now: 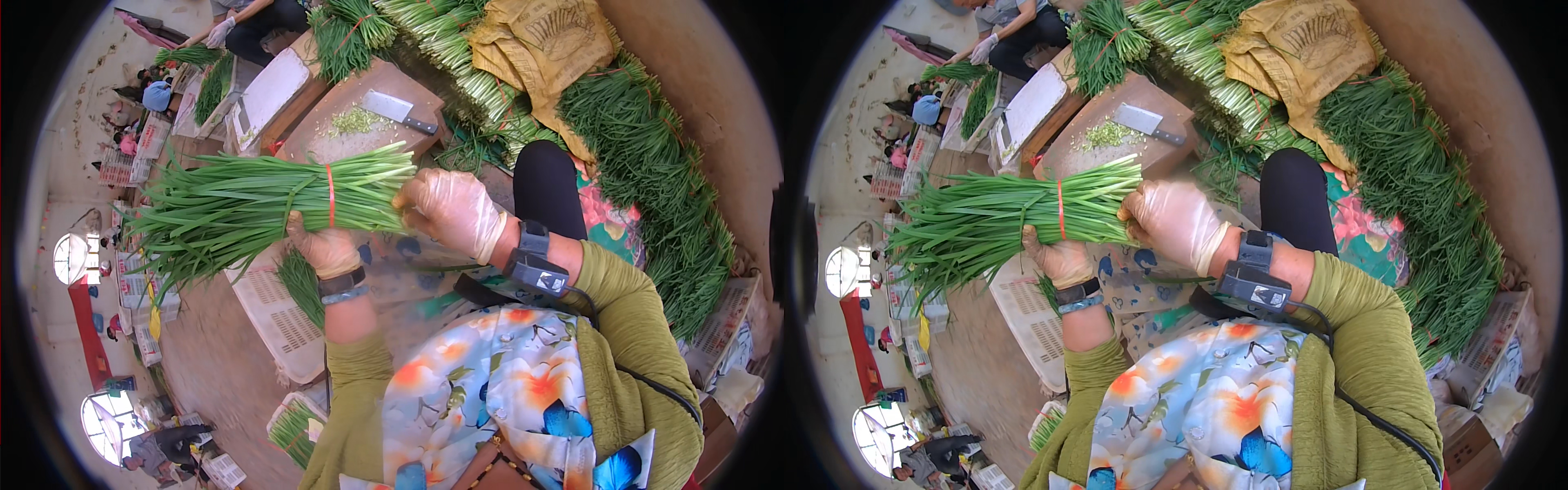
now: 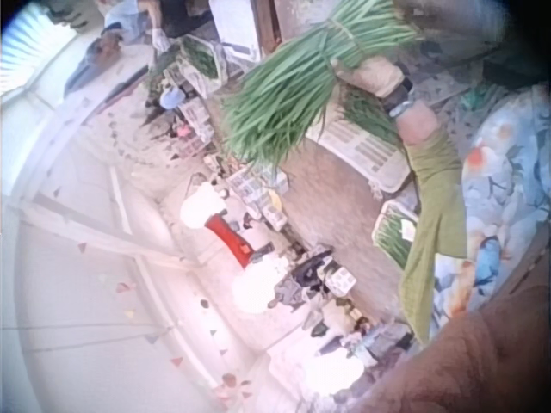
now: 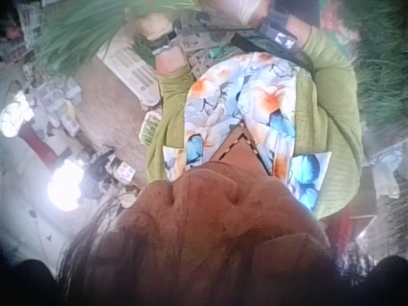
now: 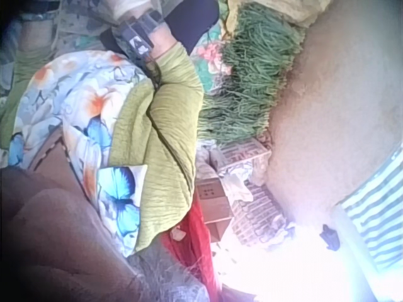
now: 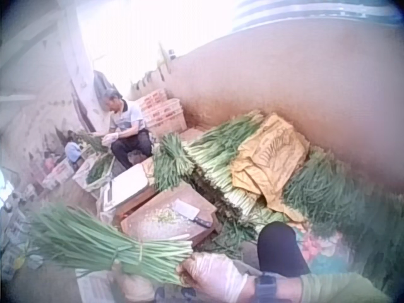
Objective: The person trims the ends of green vegetable bundles using a knife on a cutting board, then places the trimmed bundles into a white plastic basket. The person repeats this process for multiple bundles, occasionally adjusting the pile of vegetables.
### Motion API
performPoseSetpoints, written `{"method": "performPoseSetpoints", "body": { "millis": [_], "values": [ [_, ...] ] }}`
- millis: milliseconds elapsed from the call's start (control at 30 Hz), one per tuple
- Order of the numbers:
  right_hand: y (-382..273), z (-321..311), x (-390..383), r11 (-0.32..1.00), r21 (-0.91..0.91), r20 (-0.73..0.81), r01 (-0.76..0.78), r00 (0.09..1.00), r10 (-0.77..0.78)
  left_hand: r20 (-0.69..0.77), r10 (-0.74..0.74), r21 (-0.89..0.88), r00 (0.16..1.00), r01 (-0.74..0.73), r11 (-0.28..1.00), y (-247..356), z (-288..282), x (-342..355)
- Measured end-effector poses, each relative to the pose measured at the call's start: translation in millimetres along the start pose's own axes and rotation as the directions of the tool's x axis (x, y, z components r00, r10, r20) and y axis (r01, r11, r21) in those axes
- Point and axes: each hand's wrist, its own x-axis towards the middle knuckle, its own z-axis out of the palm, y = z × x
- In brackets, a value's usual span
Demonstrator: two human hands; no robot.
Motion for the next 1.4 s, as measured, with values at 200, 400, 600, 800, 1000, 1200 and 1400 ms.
{"method": "performPoseSetpoints", "body": {
  "millis": [200, 400, 600, 800, 1000, 1200, 1400],
  "values": [
    [12, -2, 2, 0.998, 0.009, 0.028, -0.057, 0.998, 0.056, 0.003, 0.007, 0.048, 1.000, -0.007, 0.999, 0, 2, -2],
    [18, -41, 19, 0.948, -0.161, 0.106, -0.273, 0.951, 0.292, 0.054, -0.035, -0.032, 0.998, 0.037, 0.999, 15, 0, -4],
    [24, -42, 31, 0.991, 0.110, 0.205, 0.077, 0.974, -0.098, 0.043, -0.078, -0.082, 0.996, 0.081, 0.993, 16, -25, 8],
    [21, -40, 29, 0.986, 0.118, 0.149, 0.120, 0.979, -0.137, -0.160, -0.024, 0.015, 0.987, 0.026, 1.000, 17, -37, 7],
    [22, -37, 33, 0.952, -0.196, 0.542, -0.235, 0.783, 0.305, -0.089, -0.039, 0.145, 0.995, 0.052, 0.988, 11, -30, 0],
    [30, -20, 36, 0.899, 0.210, -0.017, 0.385, 0.921, -0.390, -0.157, -0.122, 0.101, 0.980, 0.139, 0.985, 8, -37, -3],
    [43, -18, 34, 0.966, -0.114, 0.405, -0.234, 0.877, 0.260, -0.113, -0.122, 0.197, 0.986, 0.142, 0.970, 10, -43, -2]
  ]
}}
